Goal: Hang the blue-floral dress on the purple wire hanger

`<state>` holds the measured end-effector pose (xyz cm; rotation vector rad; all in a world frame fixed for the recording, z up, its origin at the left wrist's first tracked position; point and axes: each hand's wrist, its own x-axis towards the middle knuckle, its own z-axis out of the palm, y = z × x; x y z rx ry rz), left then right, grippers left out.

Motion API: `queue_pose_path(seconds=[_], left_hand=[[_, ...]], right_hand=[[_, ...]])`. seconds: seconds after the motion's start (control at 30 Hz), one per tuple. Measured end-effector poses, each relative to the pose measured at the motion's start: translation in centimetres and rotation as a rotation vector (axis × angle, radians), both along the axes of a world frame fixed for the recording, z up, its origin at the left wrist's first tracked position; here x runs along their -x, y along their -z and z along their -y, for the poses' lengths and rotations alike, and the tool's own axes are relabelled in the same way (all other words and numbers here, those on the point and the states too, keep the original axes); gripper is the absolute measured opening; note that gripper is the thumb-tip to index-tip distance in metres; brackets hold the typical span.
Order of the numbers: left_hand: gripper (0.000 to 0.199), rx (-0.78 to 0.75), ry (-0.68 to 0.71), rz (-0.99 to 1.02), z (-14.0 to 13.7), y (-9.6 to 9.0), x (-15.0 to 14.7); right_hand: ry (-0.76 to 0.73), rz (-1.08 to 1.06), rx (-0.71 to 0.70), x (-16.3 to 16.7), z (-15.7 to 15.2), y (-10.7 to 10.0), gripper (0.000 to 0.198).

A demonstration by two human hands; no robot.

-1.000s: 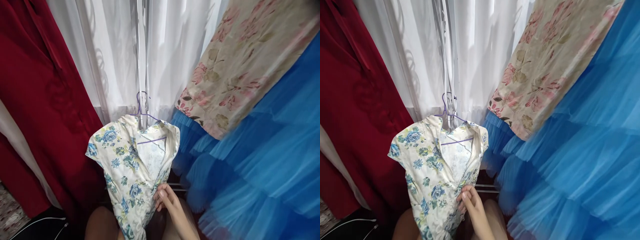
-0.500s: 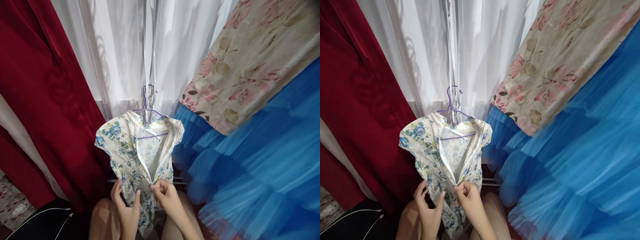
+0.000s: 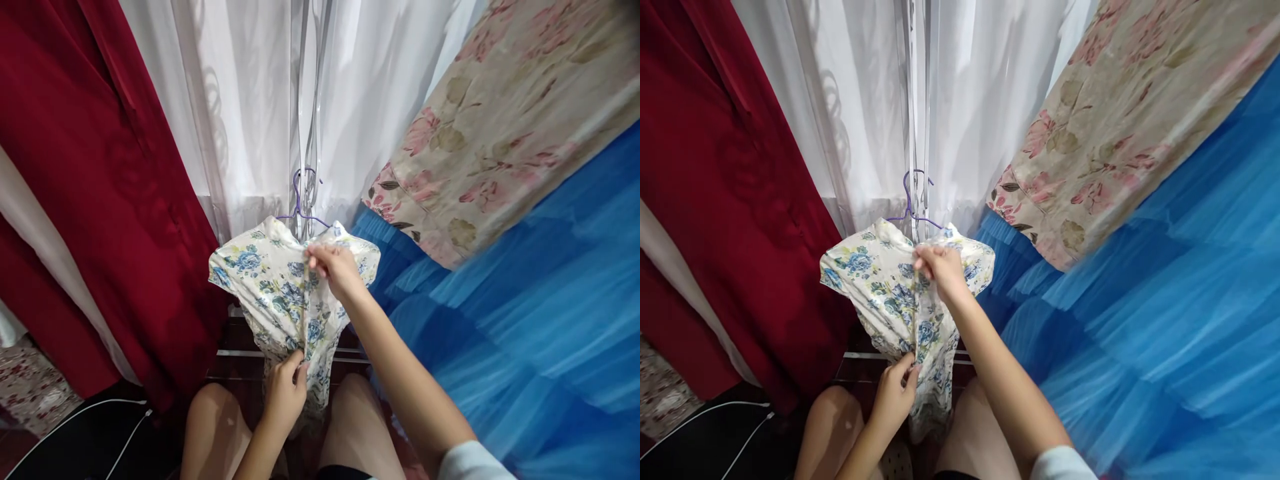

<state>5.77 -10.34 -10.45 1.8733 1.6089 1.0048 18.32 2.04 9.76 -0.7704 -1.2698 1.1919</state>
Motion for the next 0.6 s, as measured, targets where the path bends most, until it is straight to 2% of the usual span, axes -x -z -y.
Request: queue_pose_path(seconds=[0.1,0.17,0.23,0.3,0.37,0.43,0.47,0.53,0.6], left_hand=[[0.024,0.010,0.090,-0.143,-0.2,-0.7,0.0],[0.020,0.003,0.185,-0.215,-0.9,-1.6,0.3],[0.015,-0.049,0.255,-0.204,-2.1,-3.3,1.0],[0.016,-0.152,0.226,-0.090,-3.6,-6.2,1.8],[0.030,-0.293,0.124,0.087,-5.4,-10.1,2.7],[0.043,-0.472,0.077,0.183,-7.4,-14.3,3.3],[0.045,-0.534,0.090,0.168,-8.4,-16.2,3.5],[0.035,-0.631,0.145,0.102,-10.2,-19.2,3.3],[0.026,-0.713,0.181,0.020,-11.3,-20.9,2.8]], right_hand=[[0.048,-0.051,-0.043,0.9,-1.9,-3.2,0.026],[0.064,-0.063,-0.062,1.3,-1.8,-3.4,0.025],[0.067,-0.046,-0.081,1.5,-1.0,-2.7,0.026],[0.083,0.002,-0.093,1.4,0.1,-1.5,0.027],[0.100,0.074,-0.104,1.2,1.0,-0.6,0.028],[0.101,0.137,-0.136,1.0,1.7,-0.3,0.028],[0.091,0.165,-0.161,1.0,1.8,-0.3,0.029],[0.085,0.215,-0.207,0.8,1.8,-0.4,0.029],[0.112,0.256,-0.234,0.7,1.2,-0.3,0.029]])
